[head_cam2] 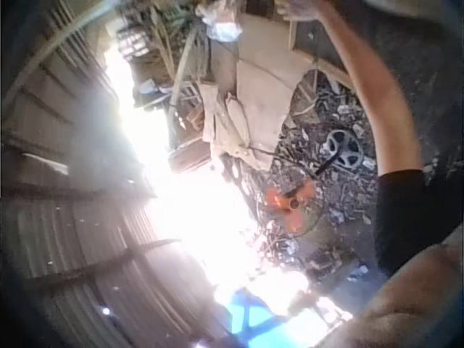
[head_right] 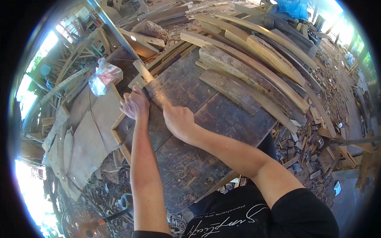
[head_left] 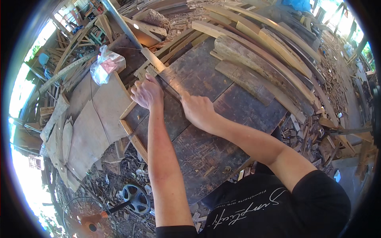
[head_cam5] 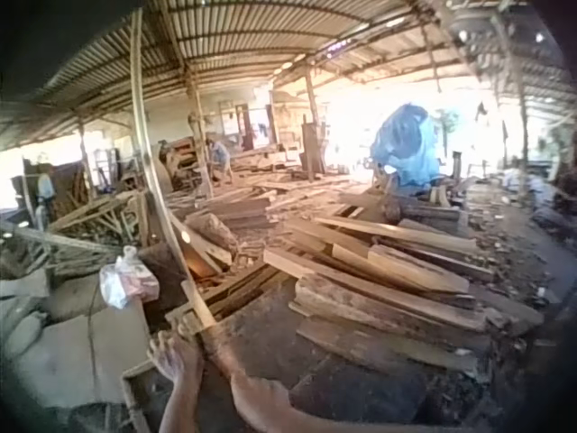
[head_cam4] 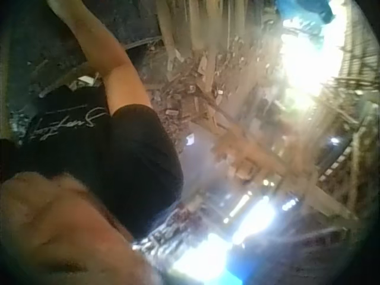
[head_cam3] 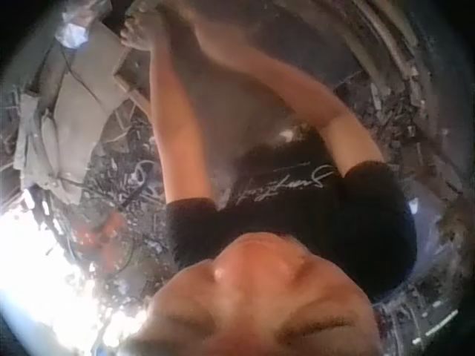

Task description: The person cuts a piece of wood with a handheld saw on a workbench.

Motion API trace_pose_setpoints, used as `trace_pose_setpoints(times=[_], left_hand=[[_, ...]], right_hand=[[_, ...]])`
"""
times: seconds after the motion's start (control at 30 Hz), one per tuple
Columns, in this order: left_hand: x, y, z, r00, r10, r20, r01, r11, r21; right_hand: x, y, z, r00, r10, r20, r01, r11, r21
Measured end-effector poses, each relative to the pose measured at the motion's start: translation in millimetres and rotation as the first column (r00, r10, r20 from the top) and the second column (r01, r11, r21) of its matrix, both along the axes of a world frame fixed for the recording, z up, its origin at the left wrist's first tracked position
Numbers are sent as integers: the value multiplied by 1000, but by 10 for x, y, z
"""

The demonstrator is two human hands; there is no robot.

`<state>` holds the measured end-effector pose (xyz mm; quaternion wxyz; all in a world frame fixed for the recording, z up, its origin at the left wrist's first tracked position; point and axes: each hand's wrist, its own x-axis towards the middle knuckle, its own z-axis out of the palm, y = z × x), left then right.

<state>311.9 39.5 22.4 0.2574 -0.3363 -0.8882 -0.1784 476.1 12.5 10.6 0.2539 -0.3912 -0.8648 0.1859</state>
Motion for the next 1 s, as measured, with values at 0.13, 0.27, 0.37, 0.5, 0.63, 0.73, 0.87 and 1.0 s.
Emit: trace_pose_setpoints(times=[0.13,0.27,0.37,0.5,0.63,0.73,0.87,1.0], left_hand=[[-52,24,-81,999,-18,-36,20,999,37],[-117,10,-168,1000,-5,-29,6,1000,26],[-98,-19,-116,1000,7,-14,-6,1000,11],[7,-2,-2,1000,-17,-2,17,1000,-1],[-41,26,-87,1000,1,-20,-1,1000,14],[-133,-4,-152,1000,2,-28,-1,1000,17],[-85,-9,-75,1000,18,-19,-18,1000,4],[-29,40,-29,1000,-6,-3,6,1000,23]], right_hand=[[-501,309,33,993,-77,-91,91,983,159],[-531,325,60,1000,-31,-3,31,998,51],[-171,105,-27,1000,-7,-28,7,1000,28],[-121,87,82,1000,-26,-14,26,998,49],[-537,355,164,998,-62,-11,62,998,26],[-500,300,84,1000,-19,16,18,999,43],[-106,50,-36,1000,12,7,-12,999,-30],[-326,241,29,998,-49,-31,48,998,-30]])
